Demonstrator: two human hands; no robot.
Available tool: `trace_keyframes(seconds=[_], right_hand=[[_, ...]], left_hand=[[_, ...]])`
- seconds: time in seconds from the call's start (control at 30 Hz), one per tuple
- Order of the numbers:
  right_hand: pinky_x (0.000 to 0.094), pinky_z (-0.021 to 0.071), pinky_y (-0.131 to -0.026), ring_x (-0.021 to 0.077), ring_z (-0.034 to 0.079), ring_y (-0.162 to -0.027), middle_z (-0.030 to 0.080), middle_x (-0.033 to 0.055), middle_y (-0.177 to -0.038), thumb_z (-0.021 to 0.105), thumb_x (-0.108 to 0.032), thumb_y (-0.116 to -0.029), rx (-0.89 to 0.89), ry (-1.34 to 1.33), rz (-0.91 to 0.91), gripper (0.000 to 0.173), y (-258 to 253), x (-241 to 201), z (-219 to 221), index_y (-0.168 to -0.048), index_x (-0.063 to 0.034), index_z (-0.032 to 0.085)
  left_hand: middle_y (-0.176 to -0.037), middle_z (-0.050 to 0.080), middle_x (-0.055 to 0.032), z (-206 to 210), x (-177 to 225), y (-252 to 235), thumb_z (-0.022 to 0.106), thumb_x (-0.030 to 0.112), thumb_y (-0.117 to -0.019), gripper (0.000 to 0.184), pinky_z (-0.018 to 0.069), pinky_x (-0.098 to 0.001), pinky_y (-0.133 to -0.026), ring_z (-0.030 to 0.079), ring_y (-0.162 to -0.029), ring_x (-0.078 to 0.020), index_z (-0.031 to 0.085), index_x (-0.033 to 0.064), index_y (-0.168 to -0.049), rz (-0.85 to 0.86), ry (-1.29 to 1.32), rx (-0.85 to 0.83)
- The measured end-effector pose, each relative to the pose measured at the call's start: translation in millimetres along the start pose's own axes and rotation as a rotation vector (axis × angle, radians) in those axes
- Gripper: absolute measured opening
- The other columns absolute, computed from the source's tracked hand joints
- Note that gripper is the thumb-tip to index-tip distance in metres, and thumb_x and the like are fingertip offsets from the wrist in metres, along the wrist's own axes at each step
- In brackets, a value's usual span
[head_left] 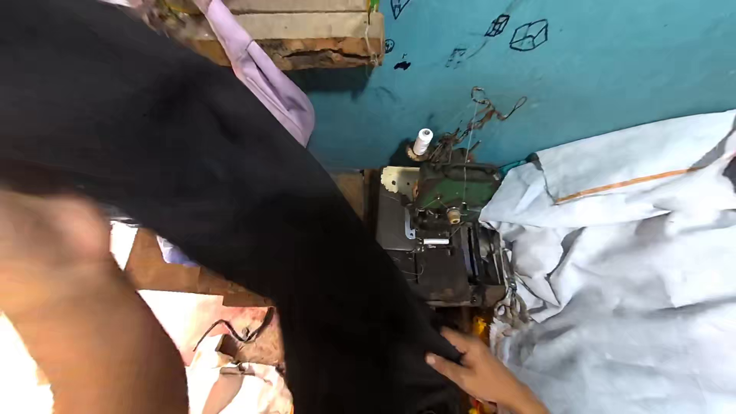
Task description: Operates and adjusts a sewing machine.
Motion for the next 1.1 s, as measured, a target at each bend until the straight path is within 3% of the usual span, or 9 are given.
trace_keyframes(seconds=[0.1,0.17,0.3,0.47,0.57,0.67,0.77,0.9,1.1], right_hand=[[0.0526,0.0453,-0.108,0.0396,0.062,-0.120,0.067,0.0276,-0.119,0.068,-0.027,-0.0973,-0.165,0.223,0.398,0.039,26,84,32,-0.111,0.0088,0.071],[0.0530,0.0371,-0.116,0.0459,0.048,-0.136,0.054,0.0315,-0.140,0.061,-0.033,-0.1025,-0.262,0.389,0.604,0.051,33,119,41,-0.129,0.0113,0.062],[0.0598,0.0360,-0.114,0.0499,0.040,-0.141,0.042,0.0309,-0.153,0.068,-0.041,-0.0968,-0.219,0.674,0.768,0.075,15,112,8,-0.152,0.0023,0.042],[0.0547,0.0548,-0.095,0.0407,0.066,-0.112,0.068,0.0230,-0.122,0.067,-0.021,-0.0949,0.191,0.548,-0.077,0.039,-58,-33,1,-0.129,-0.0020,0.067],[0.0526,0.0485,-0.106,0.0366,0.062,-0.123,0.067,0.0189,-0.128,0.068,-0.019,-0.0949,0.004,0.494,-0.256,0.035,-117,-80,53,-0.128,-0.0058,0.070],[0.0669,0.0278,-0.116,0.0473,0.045,-0.139,0.054,0.0297,-0.142,0.062,-0.005,-0.0970,-0.302,0.747,-0.114,0.045,-159,-71,111,-0.141,0.0017,0.057],[0.0698,0.0270,-0.113,0.0489,0.052,-0.131,0.061,0.0313,-0.128,0.049,0.008,-0.0989,-0.373,0.840,-0.084,0.028,-168,-72,122,-0.123,0.0104,0.063],[0.0506,0.0549,-0.090,0.0394,0.068,-0.106,0.066,0.0265,-0.113,0.061,-0.011,-0.0994,-0.306,0.539,-0.158,0.024,-155,-116,102,-0.114,0.0064,0.068],[0.0256,0.0526,-0.072,0.0091,0.062,-0.076,0.068,0.0110,-0.085,0.058,-0.015,-0.1017,-0.137,-0.079,-0.114,0.024,-109,-126,35,-0.100,0.0054,0.071]], left_hand=[[-0.129,0.062,-0.0101,72,-49,97,0.038,0.042,-0.1097,0.057,0.0515,-0.0352,-0.101,0.062,-0.114,-0.0095,0.042,-0.0005,-0.147,-0.339,-0.604,0.174],[-0.112,0.065,-0.0219,95,-119,149,0.045,0.037,-0.1095,0.052,0.0532,-0.0472,-0.091,0.065,-0.099,-0.0248,0.051,-0.0085,-0.134,-0.584,-0.782,-0.023],[-0.118,0.065,-0.0318,89,-230,191,0.043,0.038,-0.1103,0.054,0.0487,-0.0587,-0.098,0.064,-0.111,-0.0423,0.058,-0.0098,-0.129,-0.852,-0.830,-0.374],[-0.140,0.056,-0.0276,105,-220,207,0.066,0.024,-0.0985,0.056,0.0392,-0.0493,-0.113,0.054,-0.132,-0.0367,0.051,-0.0055,-0.143,-0.812,-0.840,-1.051],[-0.152,0.046,-0.0273,108,-222,238,0.075,0.020,-0.0903,0.072,0.0290,-0.0523,-0.121,0.042,-0.143,-0.0403,0.043,-0.0047,-0.150,-0.698,-0.857,-1.200],[-0.156,0.045,-0.0205,113,-226,258,0.076,0.038,-0.0878,0.074,0.0120,-0.0607,-0.124,0.033,-0.149,-0.0408,0.051,0.0019,-0.148,-0.485,-0.917,-1.167],[-0.143,0.060,-0.0170,104,-217,268,0.069,0.029,-0.0915,0.042,0.0179,-0.0658,-0.120,0.045,-0.142,-0.0424,0.071,0.0059,-0.127,-0.352,-0.885,-0.941],[-0.121,0.069,-0.0251,82,-189,264,0.064,0.011,-0.0892,0.025,0.0299,-0.0642,-0.115,0.056,-0.127,-0.0471,0.073,-0.0059,-0.104,-0.314,-0.708,-0.546],[-0.114,0.069,-0.0244,59,-142,220,0.058,0.006,-0.0964,0.026,0.0494,-0.0564,-0.099,0.065,-0.110,-0.0386,0.068,-0.0075,-0.115,-0.454,-0.738,-0.549]])
Point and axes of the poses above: each hand's wrist, its own y-axis away from the middle knuckle, its own z-axis out of the palm, x = y × z, the point moved 10 cm from there along -y, towards the middle knuckle
